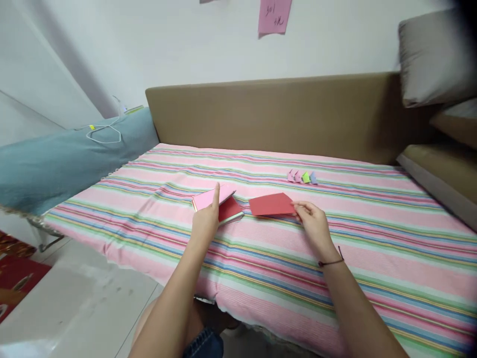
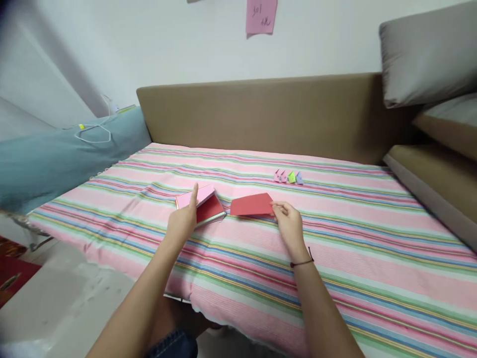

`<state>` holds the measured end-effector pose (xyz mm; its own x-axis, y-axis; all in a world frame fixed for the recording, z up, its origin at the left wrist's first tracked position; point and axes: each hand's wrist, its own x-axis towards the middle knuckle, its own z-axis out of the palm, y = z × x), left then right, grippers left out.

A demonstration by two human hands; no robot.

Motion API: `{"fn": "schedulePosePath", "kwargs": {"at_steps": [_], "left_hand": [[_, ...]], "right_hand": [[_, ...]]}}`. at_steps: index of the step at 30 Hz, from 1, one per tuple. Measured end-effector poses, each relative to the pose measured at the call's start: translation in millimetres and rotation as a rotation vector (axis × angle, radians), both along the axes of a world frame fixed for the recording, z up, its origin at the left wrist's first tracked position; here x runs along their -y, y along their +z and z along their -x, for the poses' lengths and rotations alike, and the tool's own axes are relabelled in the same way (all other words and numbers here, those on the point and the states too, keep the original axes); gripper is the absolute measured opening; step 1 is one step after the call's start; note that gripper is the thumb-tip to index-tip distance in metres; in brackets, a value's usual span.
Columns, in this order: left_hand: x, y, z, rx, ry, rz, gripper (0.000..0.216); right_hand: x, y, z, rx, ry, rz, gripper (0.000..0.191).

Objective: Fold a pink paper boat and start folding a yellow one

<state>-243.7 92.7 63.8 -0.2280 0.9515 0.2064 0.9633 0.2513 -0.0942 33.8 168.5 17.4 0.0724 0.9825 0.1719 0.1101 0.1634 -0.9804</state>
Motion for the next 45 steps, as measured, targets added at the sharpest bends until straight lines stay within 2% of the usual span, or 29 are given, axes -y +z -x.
{"fn": "schedulePosePath", "kwargs": {"at_steps": [6,9,13,16,21,26,29,34,37,40,45], "left_hand": [[6.6,-4.6,-14.7,0.000,0.007,-0.051,0.047],[9.6,-8.0,-17.7,0.004,-0.003,-0.033,0.042],[9.0,-11.0,-16.2,0.000,-0.056,-0.018,0.037],[7.5,-11.2,-15.9,0.001,-0.087,-0.005,0.037],[8.5,-12.5,-25.0,-0.021,-0.101,0.004,0.033],[4.5,-12.2,-27.4,-0.050,-0.107,0.035,0.035],[-2.4,-2.8,-16.6,-0.044,-0.127,0.086,0.034],[-16.8,26.5,11.7,-0.019,-0.139,0.150,0.038],[-26.7,38.2,24.6,0.005,-0.167,0.195,0.035],[-34.3,40.8,32.0,0.032,-0.178,0.229,0.034],[-36.2,35.0,35.6,0.052,-0.177,0.235,0.036]], "right_hand": [[64.9,-2.7,-86.9,0.229,0.108,0.147,0.038],[98.6,-5.8,-122.4,0.355,0.254,0.188,0.050],[137.8,-10.2,-152.3,0.511,0.225,0.172,0.032],[154.1,-10.4,-163.0,0.562,0.220,0.122,0.028],[156.4,-12.6,-167.2,0.649,0.283,0.034,0.031],[153.2,-19.6,-167.3,0.689,0.349,0.056,0.027],[153.4,-22.0,-168.1,0.688,0.342,0.078,0.028],[153.5,-23.4,-168.4,0.668,0.339,0.073,0.031],[153.8,-24.1,-168.8,0.664,0.348,0.068,0.030],[154.7,-24.3,-169.3,0.679,0.353,0.062,0.028],[156.3,-23.2,-168.9,0.687,0.339,0.039,0.025]]}}
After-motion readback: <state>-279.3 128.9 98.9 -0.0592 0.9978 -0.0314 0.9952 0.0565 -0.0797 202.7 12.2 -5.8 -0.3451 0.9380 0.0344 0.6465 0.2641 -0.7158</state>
